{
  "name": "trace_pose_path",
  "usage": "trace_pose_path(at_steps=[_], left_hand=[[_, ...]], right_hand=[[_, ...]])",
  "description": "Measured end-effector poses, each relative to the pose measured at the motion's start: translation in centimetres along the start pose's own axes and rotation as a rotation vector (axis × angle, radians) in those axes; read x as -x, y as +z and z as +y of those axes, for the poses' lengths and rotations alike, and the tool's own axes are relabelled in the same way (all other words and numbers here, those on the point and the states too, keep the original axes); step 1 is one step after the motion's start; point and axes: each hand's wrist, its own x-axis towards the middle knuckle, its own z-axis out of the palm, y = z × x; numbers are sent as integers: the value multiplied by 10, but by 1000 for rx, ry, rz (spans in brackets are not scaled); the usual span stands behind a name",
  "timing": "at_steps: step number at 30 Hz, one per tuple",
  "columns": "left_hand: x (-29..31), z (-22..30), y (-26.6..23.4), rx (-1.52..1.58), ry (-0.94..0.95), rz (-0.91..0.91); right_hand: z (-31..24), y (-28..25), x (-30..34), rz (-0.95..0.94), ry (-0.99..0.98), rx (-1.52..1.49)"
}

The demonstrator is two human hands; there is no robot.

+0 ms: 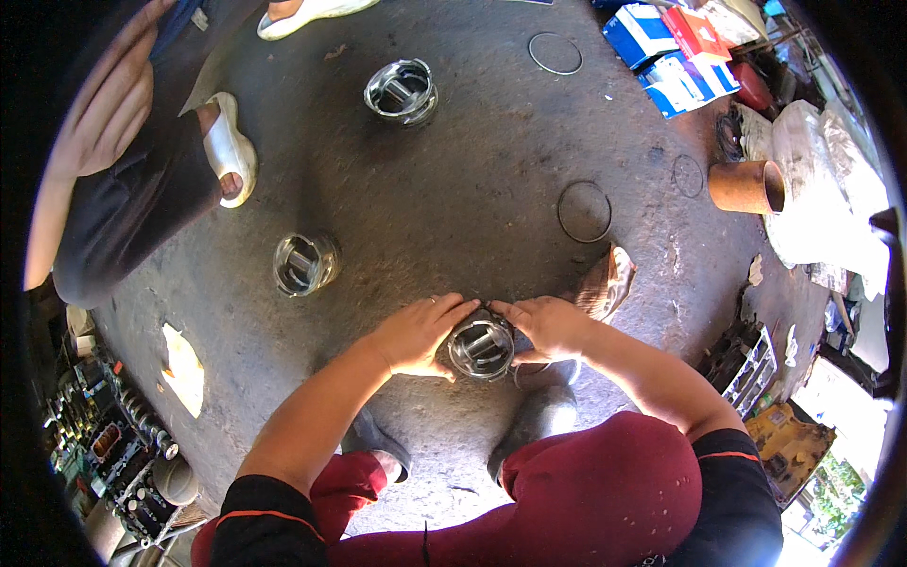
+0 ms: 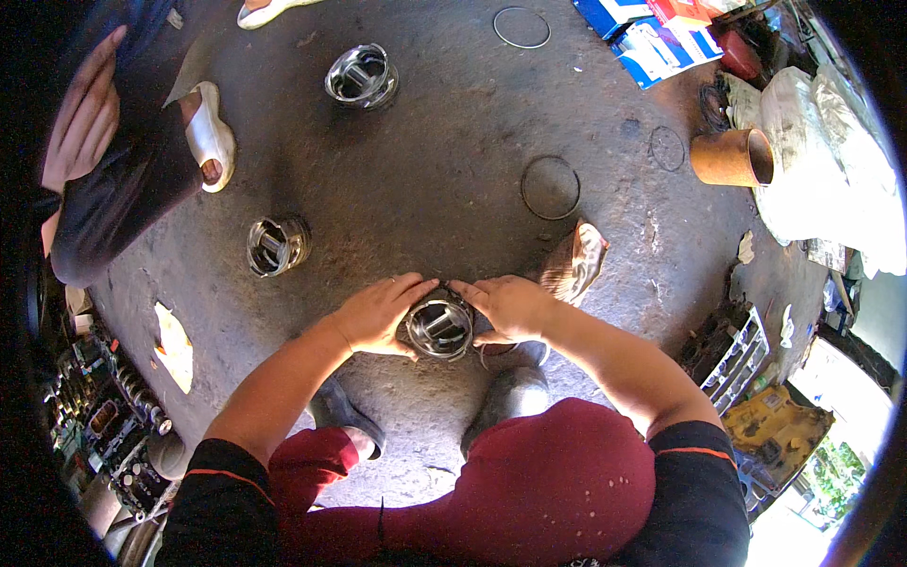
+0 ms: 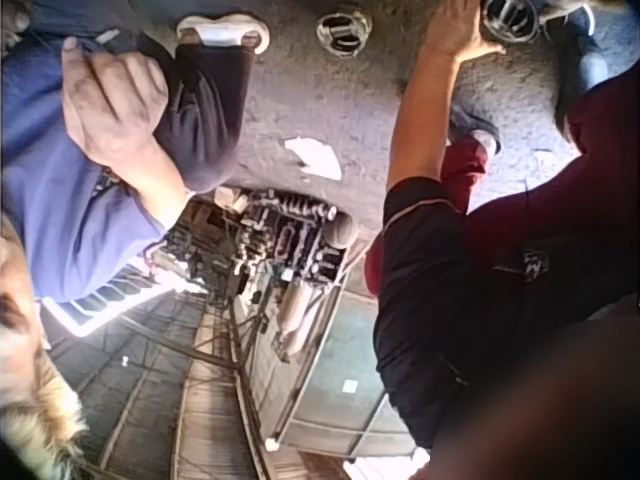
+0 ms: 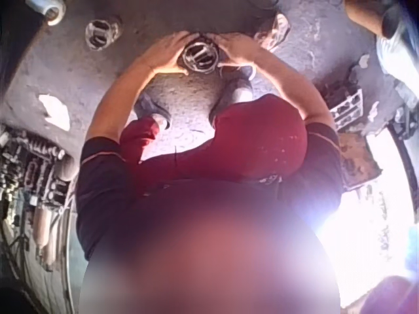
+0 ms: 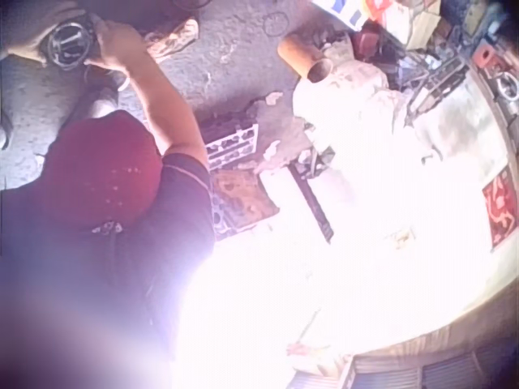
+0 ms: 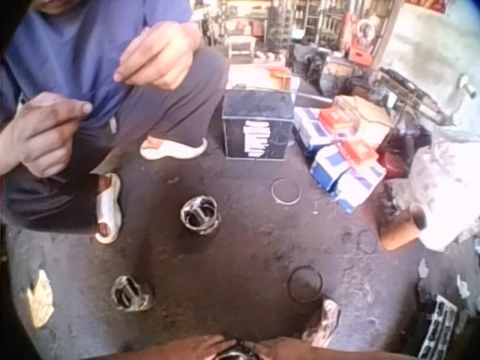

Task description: The person sits on the floor and wipes several metal pistons with a cloth. They rotate each piston to clean different sides and grooves, then place them on the floor. Another person briefly enters the frame and hands over a piston ring.

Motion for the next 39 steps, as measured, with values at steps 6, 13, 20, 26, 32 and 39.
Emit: trace_pose_path(at_steps=[6, 13, 20, 26, 32, 39], left_hand=[[-6, 4, 32, 105, -30, 197], [-4, 5, 40, 128, -29, 268], [-4, 8, 43, 192, -65, 308], [-6, 4, 38, 208, -45, 268], [-15, -3, 26, 161, 17, 198], [-28, -14, 12, 74, 37, 12]], right_hand=[[5, 25, -2, 200, -36, -22], [2, 19, -6, 196, -60, -9], [3, 15, -10, 196, -48, -41], [6, 14, -11, 171, 1, -91], [6, 10, -10, 159, 10, -103], [10, 3, -16, 120, -66, -69]])
